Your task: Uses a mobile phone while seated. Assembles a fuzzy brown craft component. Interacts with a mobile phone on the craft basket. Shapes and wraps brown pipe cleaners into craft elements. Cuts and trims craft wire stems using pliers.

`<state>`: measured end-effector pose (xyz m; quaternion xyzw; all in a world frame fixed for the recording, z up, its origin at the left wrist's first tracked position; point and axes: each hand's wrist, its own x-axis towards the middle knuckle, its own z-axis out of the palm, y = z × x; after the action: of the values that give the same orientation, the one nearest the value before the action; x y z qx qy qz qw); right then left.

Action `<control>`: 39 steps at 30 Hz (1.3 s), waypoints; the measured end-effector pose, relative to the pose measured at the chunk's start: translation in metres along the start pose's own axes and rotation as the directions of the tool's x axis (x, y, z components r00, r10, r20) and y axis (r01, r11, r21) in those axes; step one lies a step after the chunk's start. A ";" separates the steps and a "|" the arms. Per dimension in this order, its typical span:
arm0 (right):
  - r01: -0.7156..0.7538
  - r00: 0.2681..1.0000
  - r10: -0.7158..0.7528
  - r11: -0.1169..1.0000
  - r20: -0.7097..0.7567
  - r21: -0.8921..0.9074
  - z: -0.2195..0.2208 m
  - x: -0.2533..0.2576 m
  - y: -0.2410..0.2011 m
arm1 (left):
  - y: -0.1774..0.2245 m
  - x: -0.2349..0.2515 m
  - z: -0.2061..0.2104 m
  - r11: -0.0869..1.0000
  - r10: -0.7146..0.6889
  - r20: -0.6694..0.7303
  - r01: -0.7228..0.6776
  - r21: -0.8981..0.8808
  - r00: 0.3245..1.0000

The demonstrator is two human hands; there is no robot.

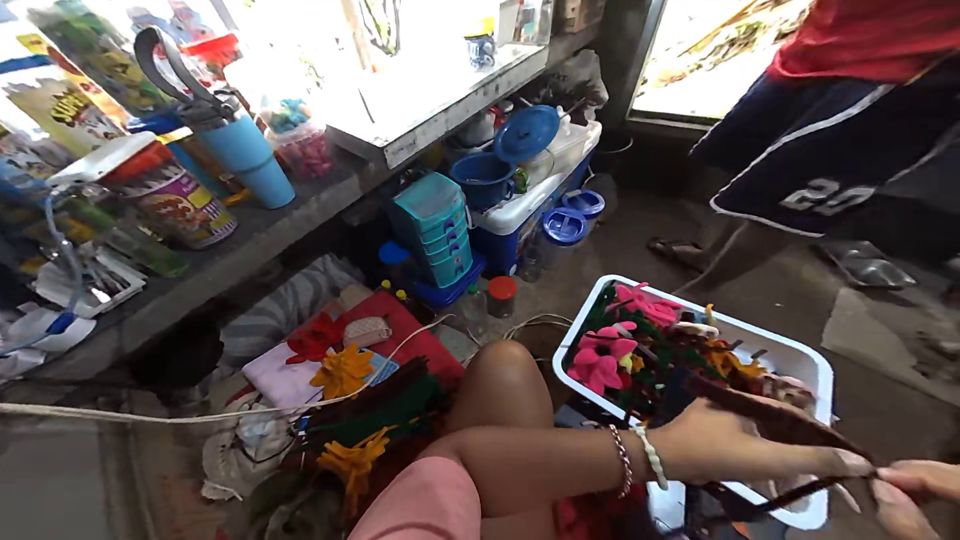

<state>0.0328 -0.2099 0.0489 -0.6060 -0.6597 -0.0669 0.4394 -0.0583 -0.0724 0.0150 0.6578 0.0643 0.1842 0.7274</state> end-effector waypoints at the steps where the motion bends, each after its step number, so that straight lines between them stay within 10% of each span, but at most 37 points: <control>1: -0.142 0.989 0.143 0.989 -0.027 0.037 0.011 0.029 -0.050 | 0.004 0.000 -0.002 0.994 -0.107 0.017 0.108 -0.032 0.994; 4: -0.076 0.997 0.076 0.997 0.011 -0.036 0.010 0.040 -0.063 | 0.003 0.004 -0.006 0.964 -0.235 0.087 0.243 -0.106 0.968; 7: -0.084 0.996 0.083 0.994 -0.021 -0.074 -0.004 -0.033 0.036 | -0.004 0.010 -0.011 1.000 0.008 0.101 -0.007 -0.011 0.995; 14: -0.302 0.944 0.309 0.950 -0.115 0.074 0.002 -0.045 0.040 | -0.011 0.012 -0.011 0.946 0.274 0.083 -0.284 0.155 0.958; 23: -0.203 0.977 0.202 0.979 -0.062 -0.022 -0.003 -0.043 0.044 | -0.002 0.011 -0.013 0.998 -0.047 0.139 0.041 0.047 0.989; 35: 0.222 0.974 -0.227 0.940 0.011 -0.258 -0.005 -0.044 0.052 | 0.008 0.013 -0.018 0.815 -0.463 0.294 0.532 -0.230 0.836; 39: 0.068 0.994 -0.089 0.960 -0.065 -0.272 0.001 -0.042 0.046 | 0.012 0.009 -0.018 0.870 -0.403 0.205 0.443 -0.217 0.892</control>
<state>0.0670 -0.2285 -0.0002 -0.6304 -0.6506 -0.1968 0.3748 -0.0577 -0.0518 0.0262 0.5396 0.1264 -0.0240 0.8320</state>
